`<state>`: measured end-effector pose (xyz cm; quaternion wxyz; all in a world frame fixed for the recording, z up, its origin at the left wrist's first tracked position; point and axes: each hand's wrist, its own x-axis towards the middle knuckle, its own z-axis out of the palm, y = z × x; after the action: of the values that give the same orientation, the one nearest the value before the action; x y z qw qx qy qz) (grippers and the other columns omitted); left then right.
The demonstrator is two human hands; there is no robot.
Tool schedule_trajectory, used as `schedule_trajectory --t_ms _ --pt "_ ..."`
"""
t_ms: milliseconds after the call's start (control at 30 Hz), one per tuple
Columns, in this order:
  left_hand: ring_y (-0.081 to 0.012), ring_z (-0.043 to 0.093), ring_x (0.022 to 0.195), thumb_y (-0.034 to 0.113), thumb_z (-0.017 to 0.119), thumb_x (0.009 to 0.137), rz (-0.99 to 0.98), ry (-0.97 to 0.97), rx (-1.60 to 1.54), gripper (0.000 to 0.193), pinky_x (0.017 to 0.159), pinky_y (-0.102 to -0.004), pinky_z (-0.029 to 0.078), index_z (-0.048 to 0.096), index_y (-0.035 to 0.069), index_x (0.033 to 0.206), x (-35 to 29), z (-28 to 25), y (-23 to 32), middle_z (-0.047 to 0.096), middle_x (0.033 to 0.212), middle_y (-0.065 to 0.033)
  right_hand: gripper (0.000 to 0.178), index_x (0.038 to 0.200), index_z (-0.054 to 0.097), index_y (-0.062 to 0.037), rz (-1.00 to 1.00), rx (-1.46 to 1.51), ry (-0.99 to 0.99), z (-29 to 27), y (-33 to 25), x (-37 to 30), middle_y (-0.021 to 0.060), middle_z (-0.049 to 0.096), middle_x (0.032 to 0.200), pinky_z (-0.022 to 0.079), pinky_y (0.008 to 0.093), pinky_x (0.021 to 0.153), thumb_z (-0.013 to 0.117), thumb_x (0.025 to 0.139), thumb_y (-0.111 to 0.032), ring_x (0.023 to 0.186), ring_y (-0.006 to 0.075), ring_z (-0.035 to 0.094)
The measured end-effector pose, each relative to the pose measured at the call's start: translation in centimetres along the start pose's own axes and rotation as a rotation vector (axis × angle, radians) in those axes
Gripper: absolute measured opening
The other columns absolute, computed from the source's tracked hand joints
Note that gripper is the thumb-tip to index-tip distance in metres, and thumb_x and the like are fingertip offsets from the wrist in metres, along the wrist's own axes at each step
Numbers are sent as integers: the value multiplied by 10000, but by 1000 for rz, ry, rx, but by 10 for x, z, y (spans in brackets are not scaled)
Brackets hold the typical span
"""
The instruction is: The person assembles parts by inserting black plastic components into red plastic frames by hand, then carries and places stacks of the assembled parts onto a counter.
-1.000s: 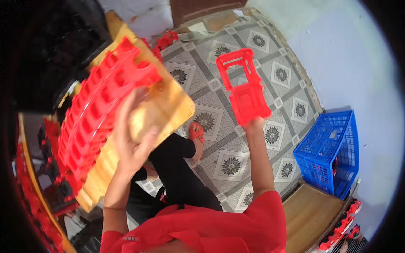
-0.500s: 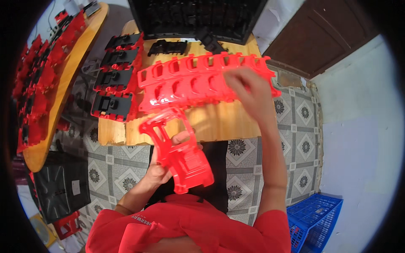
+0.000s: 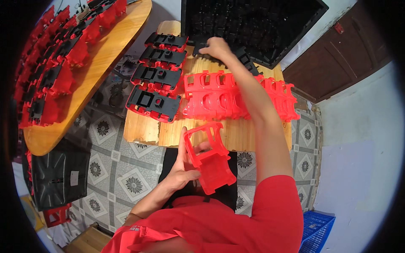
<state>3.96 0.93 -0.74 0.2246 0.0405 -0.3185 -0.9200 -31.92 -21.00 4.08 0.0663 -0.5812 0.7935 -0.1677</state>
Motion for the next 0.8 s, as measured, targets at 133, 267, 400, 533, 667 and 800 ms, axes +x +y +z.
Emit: schedule_trajectory --t_ms 133,267,400,533,667,800 --pt "-308 394 1380 -118 630 727 14 8 -31 1252 1075 -420 375 -225 345 1516 -14 0 9 315 1509 -207 390 1113 638 6 19 707 223 -73 -3 -116 129 690 1046 529 280 816 772 786 -158 938 123 650" --pt "-373 390 1378 -38 681 738 40 49 -152 1210 1095 -495 371 -144 329 1543 -20 -11 -1 319 1509 -233 284 1143 601 -13 39 1293 254 -69 -7 -234 38 638 1037 467 257 926 678 871 -35 1018 126 610" --pt "-412 398 1355 172 798 782 58 24 -127 1142 1084 -551 378 -37 287 1553 -12 -4 -2 323 1491 -254 200 1083 642 -26 141 958 224 -45 34 -276 38 676 1055 495 309 894 603 891 10 1004 157 634" --pt "-406 403 1352 161 799 771 74 75 -78 1143 1095 -543 374 -29 259 1553 -19 7 -6 344 1472 -247 215 1081 654 -8 -3 148 420 -64 41 -287 58 692 1033 486 265 882 594 881 41 966 152 645" --pt "-387 400 1357 132 780 774 88 90 -68 1123 1104 -528 366 -16 251 1557 -19 22 -7 345 1473 -241 220 1104 673 -42 -472 44 505 -86 1 -243 80 658 1176 455 343 964 593 899 -39 1134 260 594" --pt "-348 399 1362 90 744 798 91 121 -26 1093 1123 -490 336 -13 275 1565 -15 27 -6 345 1487 -202 239 1110 674 -60 -555 -15 -33 -72 15 -184 73 649 1156 436 375 977 619 877 -54 1124 277 567"
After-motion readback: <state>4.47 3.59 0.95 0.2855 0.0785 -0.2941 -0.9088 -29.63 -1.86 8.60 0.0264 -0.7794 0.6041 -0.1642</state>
